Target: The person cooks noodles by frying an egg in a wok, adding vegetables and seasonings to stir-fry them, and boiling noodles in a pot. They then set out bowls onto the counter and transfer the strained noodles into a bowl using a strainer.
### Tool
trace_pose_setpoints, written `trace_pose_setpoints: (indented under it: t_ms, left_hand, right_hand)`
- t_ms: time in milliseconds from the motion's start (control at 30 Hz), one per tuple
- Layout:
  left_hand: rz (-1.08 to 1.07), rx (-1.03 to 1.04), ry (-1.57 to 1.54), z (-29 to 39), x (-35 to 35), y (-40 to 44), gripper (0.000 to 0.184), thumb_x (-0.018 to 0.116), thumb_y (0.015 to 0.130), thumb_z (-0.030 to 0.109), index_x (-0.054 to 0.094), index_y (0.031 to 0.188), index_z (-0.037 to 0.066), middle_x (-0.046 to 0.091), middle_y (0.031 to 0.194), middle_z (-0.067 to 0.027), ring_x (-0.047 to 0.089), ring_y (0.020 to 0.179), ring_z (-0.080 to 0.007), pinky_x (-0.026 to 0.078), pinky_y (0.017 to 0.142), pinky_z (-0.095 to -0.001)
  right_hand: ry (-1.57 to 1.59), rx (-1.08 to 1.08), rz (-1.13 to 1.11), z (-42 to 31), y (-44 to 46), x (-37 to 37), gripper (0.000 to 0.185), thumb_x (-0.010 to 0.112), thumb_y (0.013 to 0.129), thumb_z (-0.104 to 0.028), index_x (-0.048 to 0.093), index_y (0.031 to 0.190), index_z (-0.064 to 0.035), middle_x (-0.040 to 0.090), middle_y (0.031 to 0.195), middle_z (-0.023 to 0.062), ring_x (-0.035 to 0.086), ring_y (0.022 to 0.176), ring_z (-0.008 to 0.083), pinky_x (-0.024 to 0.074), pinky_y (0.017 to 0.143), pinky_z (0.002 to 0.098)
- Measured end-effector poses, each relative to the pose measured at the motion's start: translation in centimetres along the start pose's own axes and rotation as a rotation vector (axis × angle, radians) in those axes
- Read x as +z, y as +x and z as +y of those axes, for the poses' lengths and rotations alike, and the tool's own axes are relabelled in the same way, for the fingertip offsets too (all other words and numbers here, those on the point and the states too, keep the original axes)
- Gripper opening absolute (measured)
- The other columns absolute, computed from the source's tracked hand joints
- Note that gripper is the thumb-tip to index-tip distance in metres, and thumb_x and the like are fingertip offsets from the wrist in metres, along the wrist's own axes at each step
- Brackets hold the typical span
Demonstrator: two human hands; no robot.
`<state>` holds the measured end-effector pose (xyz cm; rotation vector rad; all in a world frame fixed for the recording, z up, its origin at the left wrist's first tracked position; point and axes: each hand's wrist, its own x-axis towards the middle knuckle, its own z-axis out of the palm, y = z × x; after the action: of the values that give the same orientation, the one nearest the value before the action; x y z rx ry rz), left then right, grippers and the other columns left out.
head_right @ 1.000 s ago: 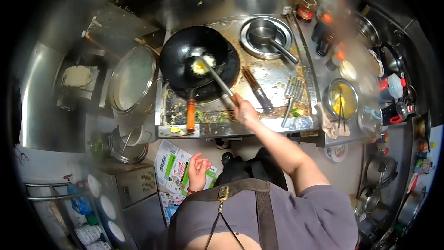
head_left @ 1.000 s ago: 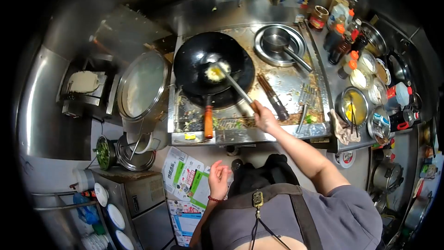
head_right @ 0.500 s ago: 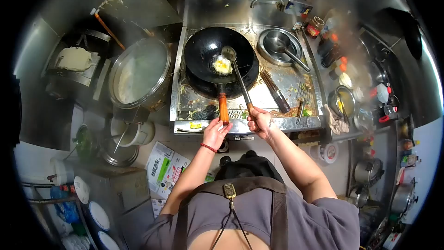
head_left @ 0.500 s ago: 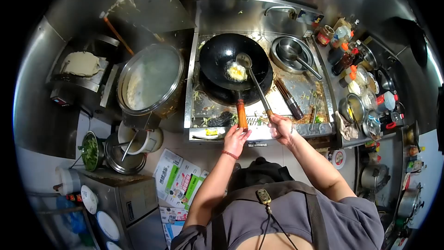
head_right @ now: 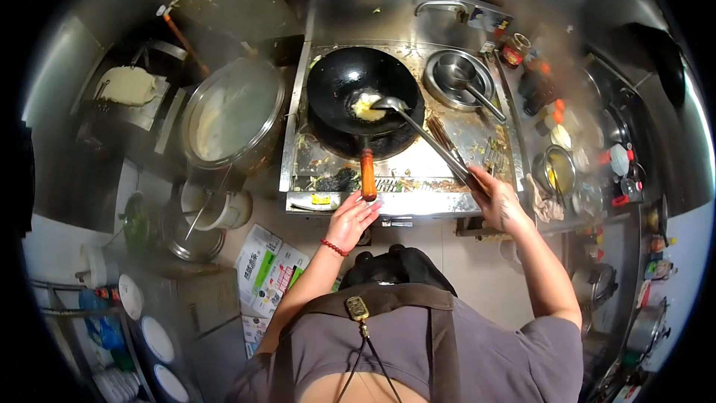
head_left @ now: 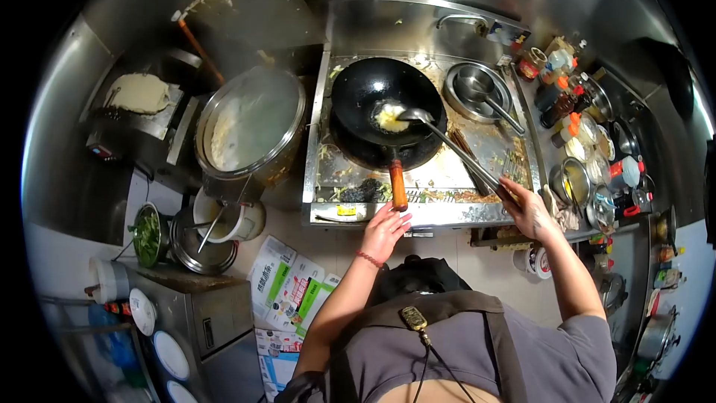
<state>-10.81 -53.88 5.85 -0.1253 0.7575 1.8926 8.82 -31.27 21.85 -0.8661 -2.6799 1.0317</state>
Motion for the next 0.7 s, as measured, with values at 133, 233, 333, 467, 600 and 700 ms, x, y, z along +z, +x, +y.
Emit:
trace_pose_setpoints:
  t_ms: [133, 233, 333, 467, 600, 700]
  left_hand:
    - [-0.017, 0.028, 0.014, -0.2, 0.8, -0.3, 0.043, 0.045, 0.086, 0.0, 0.033, 0.127, 0.002, 0.049, 0.111, -0.0111, 0.052, 0.105, -0.0265, 0.045, 0.087, -0.0355]
    - [-0.008, 0.047, 0.025, -0.4, 1.2, -0.4, 0.044, 0.045, 0.084, -0.001, 0.033, 0.127, 0.002, 0.048, 0.114, -0.0101, 0.052, 0.106, -0.0246, 0.044, 0.085, -0.0334]
    - [-0.023, 0.045, 0.034, -0.4, 1.3, -0.4, 0.045, 0.046, 0.084, 0.0, 0.033, 0.127, 0.002, 0.048, 0.116, -0.0097, 0.051, 0.106, -0.0247, 0.043, 0.086, -0.0332]
    - [0.021, 0.067, 0.016, -0.7, 1.5, -0.5, 0.037, 0.045, 0.085, 0.001, 0.038, 0.122, 0.004, 0.05, 0.11, -0.0103, 0.052, 0.107, -0.0282, 0.045, 0.086, -0.035]
    - [0.026, 0.066, 0.042, -0.7, 1.7, -0.7, 0.043, 0.046, 0.086, 0.003, 0.034, 0.127, 0.004, 0.049, 0.111, -0.0101, 0.052, 0.108, -0.0291, 0.044, 0.087, -0.0368]
    - [0.039, 0.086, 0.05, -0.6, 1.3, -1.5, 0.046, 0.046, 0.086, 0.005, 0.031, 0.13, 0.004, 0.048, 0.115, -0.0117, 0.05, 0.11, -0.0291, 0.043, 0.089, -0.0372]
  right_hand:
    - [-0.248, 0.083, -0.184, -2.2, -0.8, -0.5, 0.043, 0.05, 0.078, 0.005, 0.048, 0.121, -0.0019, 0.061, 0.092, 0.0218, 0.063, 0.083, 0.0231, 0.0473, 0.07, 0.0302]
    - [-0.174, -0.056, -0.128, -0.3, 0.4, 2.3, 0.045, 0.049, 0.075, 0.005, 0.048, 0.12, -0.002, 0.059, 0.091, 0.0253, 0.061, 0.088, 0.0328, 0.0467, 0.073, 0.0344]
    - [-0.094, -0.108, -0.081, 1.4, 2.4, 4.9, 0.046, 0.047, 0.075, 0.004, 0.048, 0.121, -0.0023, 0.059, 0.089, 0.0269, 0.059, 0.084, 0.0393, 0.0463, 0.073, 0.0392]
    - [-0.164, -0.017, -0.101, 1.1, 4.6, 6.3, 0.045, 0.049, 0.077, 0.0, 0.048, 0.122, -0.0055, 0.056, 0.091, 0.03, 0.057, 0.088, 0.0394, 0.0461, 0.076, 0.0415]
    - [-0.193, 0.01, -0.142, 1.1, 6.3, 5.1, 0.042, 0.049, 0.079, -0.003, 0.049, 0.121, -0.0051, 0.055, 0.097, 0.0297, 0.057, 0.093, 0.0382, 0.0465, 0.079, 0.0401]
    - [0.021, -0.015, -0.07, 2.3, 6.1, 2.9, 0.039, 0.053, 0.083, -0.001, 0.048, 0.121, -0.0018, 0.059, 0.11, 0.0151, 0.057, 0.101, 0.0216, 0.0446, 0.084, 0.03]
